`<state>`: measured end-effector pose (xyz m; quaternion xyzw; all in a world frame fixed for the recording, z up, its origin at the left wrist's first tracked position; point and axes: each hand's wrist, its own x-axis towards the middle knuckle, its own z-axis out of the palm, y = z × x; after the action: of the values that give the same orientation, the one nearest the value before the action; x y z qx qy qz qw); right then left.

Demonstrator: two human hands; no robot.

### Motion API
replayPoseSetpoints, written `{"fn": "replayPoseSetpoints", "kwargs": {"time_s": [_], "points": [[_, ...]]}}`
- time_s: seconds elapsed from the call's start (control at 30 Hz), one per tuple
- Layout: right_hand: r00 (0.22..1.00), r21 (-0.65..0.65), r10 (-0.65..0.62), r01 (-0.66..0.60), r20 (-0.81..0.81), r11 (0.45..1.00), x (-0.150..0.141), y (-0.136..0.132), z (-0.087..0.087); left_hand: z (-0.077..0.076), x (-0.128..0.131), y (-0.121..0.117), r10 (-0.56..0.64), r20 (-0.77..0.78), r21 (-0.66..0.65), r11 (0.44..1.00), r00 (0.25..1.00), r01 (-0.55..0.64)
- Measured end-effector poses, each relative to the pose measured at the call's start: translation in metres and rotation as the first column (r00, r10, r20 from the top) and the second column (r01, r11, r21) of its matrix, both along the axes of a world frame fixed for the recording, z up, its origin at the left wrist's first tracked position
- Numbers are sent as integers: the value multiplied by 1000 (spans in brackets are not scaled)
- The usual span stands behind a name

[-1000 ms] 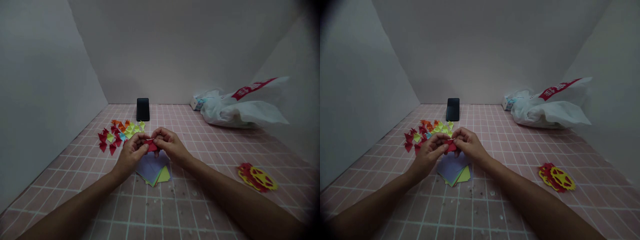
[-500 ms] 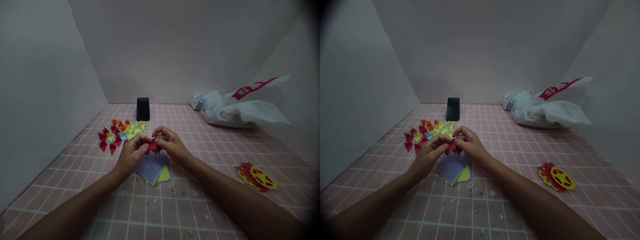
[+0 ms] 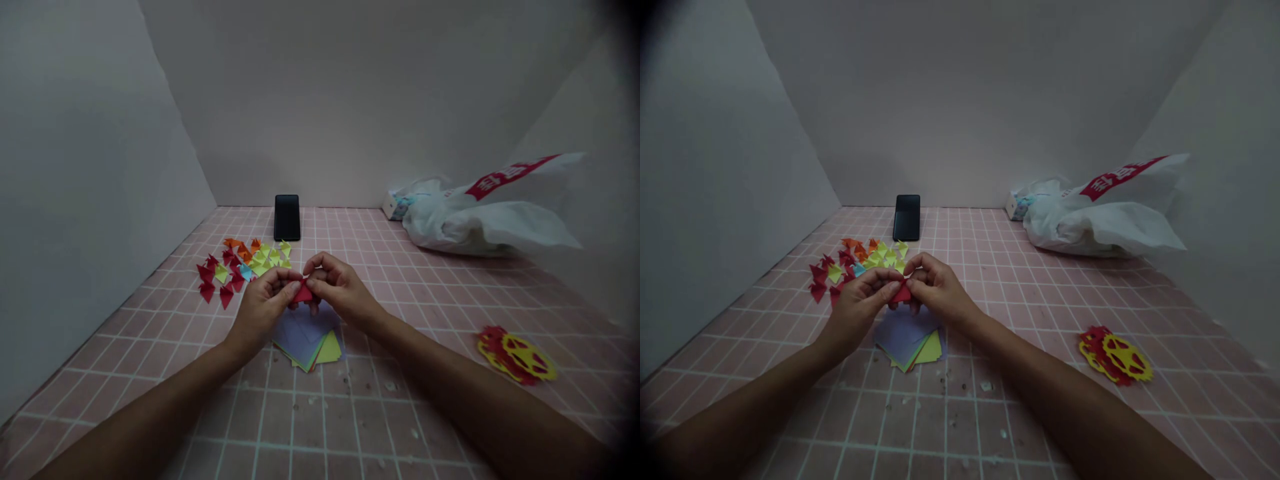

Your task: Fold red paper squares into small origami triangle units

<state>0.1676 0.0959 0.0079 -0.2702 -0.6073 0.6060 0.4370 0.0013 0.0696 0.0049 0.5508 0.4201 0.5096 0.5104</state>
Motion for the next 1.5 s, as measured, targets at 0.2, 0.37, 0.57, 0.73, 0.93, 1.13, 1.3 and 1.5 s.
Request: {"fn": "replayPoseSetpoints", "kwargs": {"time_s": [0.2,0.37,0.57,0.73,0.93,1.13,1.3,1.5], "points": [[997,98,-50,44,58,994,1,3,-3,0,0,-1,-11,-4,29,1000,1000,12],[995,109,-73,65,69,992,0,4,-7,0,1,1,15,7,42,999,1000,-15],[991,101,-85,74,105,992,0,4,-7,-2,1,0,8,18,36,999,1000,-9],[995,17,-55,54,80,998,-2,2,-5,-2,1,0,30,-1,47,998,1000,-30],[999,-47,-15,18,49,999,-2,-1,-1,-1,1,-1,31,14,39,999,999,-31],[1000,-74,-6,5,-4,997,0,-1,1,0,2,-1,38,39,54,998,999,-40],[1000,-91,-19,20,15,996,2,1,0,2,3,-2,48,35,79,996,998,-50],[999,-107,28,-24,32,994,2,2,-2,2,2,-2,51,14,100,994,999,-52]]}}
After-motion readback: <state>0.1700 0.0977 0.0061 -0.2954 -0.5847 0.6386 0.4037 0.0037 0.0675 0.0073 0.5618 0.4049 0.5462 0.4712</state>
